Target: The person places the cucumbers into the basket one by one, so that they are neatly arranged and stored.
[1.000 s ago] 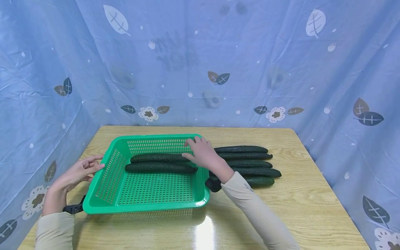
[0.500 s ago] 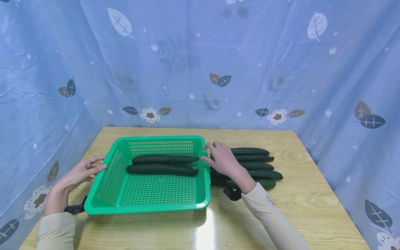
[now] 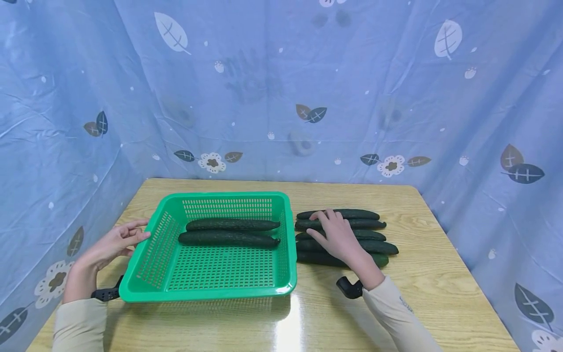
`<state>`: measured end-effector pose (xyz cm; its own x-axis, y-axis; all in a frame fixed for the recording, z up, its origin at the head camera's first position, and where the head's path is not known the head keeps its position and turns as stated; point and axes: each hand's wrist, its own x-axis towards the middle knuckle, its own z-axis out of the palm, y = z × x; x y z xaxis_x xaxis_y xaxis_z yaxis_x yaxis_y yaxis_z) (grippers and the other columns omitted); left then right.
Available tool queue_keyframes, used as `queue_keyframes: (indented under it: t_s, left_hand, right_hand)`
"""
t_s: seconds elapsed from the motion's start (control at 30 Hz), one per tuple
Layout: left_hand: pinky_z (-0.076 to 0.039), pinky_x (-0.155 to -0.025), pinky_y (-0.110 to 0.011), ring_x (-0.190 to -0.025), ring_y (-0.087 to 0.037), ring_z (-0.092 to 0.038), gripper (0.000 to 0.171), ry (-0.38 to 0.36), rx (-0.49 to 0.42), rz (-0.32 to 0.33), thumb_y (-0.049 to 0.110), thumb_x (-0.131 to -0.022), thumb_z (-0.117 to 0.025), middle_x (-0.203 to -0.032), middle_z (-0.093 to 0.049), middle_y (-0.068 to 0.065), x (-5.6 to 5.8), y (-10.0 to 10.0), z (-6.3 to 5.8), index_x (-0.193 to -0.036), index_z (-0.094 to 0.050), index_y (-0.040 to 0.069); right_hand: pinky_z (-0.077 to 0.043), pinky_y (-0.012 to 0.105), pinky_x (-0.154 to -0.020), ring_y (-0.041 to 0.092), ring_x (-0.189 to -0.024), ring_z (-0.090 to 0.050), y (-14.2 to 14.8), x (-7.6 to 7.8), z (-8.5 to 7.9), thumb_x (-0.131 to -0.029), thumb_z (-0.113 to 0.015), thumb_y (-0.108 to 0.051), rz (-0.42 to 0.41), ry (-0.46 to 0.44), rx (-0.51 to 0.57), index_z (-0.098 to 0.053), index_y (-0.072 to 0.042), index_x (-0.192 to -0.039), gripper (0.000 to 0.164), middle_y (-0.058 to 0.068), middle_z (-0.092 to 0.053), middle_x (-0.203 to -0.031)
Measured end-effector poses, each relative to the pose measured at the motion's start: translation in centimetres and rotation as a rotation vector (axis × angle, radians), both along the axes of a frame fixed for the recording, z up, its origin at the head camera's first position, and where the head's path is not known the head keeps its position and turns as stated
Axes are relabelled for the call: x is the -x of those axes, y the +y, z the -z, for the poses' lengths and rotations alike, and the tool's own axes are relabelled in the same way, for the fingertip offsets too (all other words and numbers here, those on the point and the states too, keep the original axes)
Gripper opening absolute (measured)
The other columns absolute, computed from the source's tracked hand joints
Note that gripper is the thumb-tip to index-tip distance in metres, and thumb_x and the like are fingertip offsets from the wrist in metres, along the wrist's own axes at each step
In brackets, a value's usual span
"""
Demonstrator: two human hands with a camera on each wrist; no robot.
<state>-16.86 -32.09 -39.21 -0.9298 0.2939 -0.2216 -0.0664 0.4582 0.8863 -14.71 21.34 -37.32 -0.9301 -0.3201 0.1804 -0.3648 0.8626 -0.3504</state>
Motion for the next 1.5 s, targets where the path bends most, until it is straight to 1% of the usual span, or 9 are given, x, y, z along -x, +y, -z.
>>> queue_keyframes:
  t_s: [0.3,0.57,0.67,0.9,1.07,1.23,1.33,1.5]
  left_hand:
    - [-0.043,-0.055,-0.034,-0.059,-0.007,-0.041,0.068,-0.001,-0.033,0.015,0.028,-0.095,-0.054,-0.067,-0.04,0.006,0.1,0.0,0.2,-0.146,-0.019,0.0]
    - [-0.042,-0.055,-0.034,-0.06,-0.007,-0.041,0.069,-0.004,-0.021,0.003,0.029,-0.095,-0.054,-0.067,-0.039,0.006,0.0,0.0,0.0,-0.146,-0.018,0.0]
    - [-0.042,-0.056,-0.034,-0.06,-0.007,-0.041,0.069,-0.01,-0.017,-0.005,0.03,-0.095,-0.054,-0.066,-0.038,0.006,0.0,0.0,0.0,-0.146,-0.019,0.0]
    - [-0.044,-0.057,-0.033,-0.061,-0.007,-0.042,0.068,-0.014,-0.003,-0.012,0.031,-0.095,-0.054,-0.066,-0.037,0.008,0.0,0.1,0.1,-0.146,-0.02,0.0]
    - [-0.042,-0.056,-0.034,-0.061,-0.007,-0.041,0.069,-0.011,-0.015,-0.008,0.03,-0.095,-0.054,-0.067,-0.038,0.007,0.1,0.0,0.1,-0.146,-0.019,0.0]
    - [-0.042,-0.056,-0.034,-0.061,-0.007,-0.041,0.069,-0.013,-0.011,-0.01,0.031,-0.095,-0.054,-0.067,-0.037,0.007,0.1,0.0,0.1,-0.146,-0.019,0.001]
    - [-0.042,-0.056,-0.034,-0.062,-0.007,-0.041,0.069,-0.014,-0.005,-0.012,0.031,-0.095,-0.054,-0.067,-0.038,0.007,0.1,0.0,0.1,-0.146,-0.019,0.0]
    - [-0.042,-0.057,-0.034,-0.062,-0.007,-0.042,0.069,-0.011,0.001,-0.013,0.031,-0.095,-0.054,-0.069,-0.04,0.007,0.2,0.0,0.3,-0.146,-0.02,0.0]
  right_hand:
    - [-0.038,0.042,-0.07,0.027,-0.089,-0.048,2.1,-1.1,1.9,-0.089,-0.063,-0.03,0.054,0.053,0.001,-0.059,-0.009,-0.113,0.032,0.013,-0.054,-0.103]
    - [-0.038,0.045,-0.07,0.031,-0.088,-0.049,3.6,-2.0,3.2,-0.087,-0.065,-0.03,0.105,0.109,-0.02,-0.06,-0.007,-0.111,0.033,0.015,-0.055,-0.099]
    - [-0.037,0.045,-0.07,0.031,-0.088,-0.049,4.1,-2.4,3.7,-0.087,-0.066,-0.031,0.122,0.111,-0.014,-0.06,-0.007,-0.11,0.034,0.014,-0.055,-0.099]
    - [-0.034,0.04,-0.066,0.028,-0.08,-0.045,5.0,-3.5,4.5,-0.085,-0.067,-0.032,0.157,0.091,-0.023,-0.063,-0.012,-0.104,0.028,0.012,-0.053,-0.095]
    - [-0.032,0.042,-0.067,0.029,-0.083,-0.045,5.5,-4.2,5.1,-0.084,-0.069,-0.034,0.174,0.078,-0.025,-0.064,-0.015,-0.102,0.027,0.011,-0.053,-0.095]
    - [-0.029,0.042,-0.067,0.03,-0.084,-0.042,6.2,-4.7,6.1,-0.079,-0.072,-0.038,0.205,0.076,-0.05,-0.064,-0.018,-0.099,0.029,0.011,-0.051,-0.097]
    - [-0.029,0.045,-0.068,0.031,-0.085,-0.04,6.5,-4.8,6.8,-0.075,-0.075,-0.039,0.21,0.08,-0.059,-0.065,-0.019,-0.1,0.034,0.013,-0.05,-0.098]
    - [-0.03,0.049,-0.07,0.032,-0.085,-0.04,6.6,-4.7,7.6,-0.068,-0.08,-0.04,0.208,0.105,-0.111,-0.063,-0.02,-0.101,0.042,0.013,-0.049,-0.098]
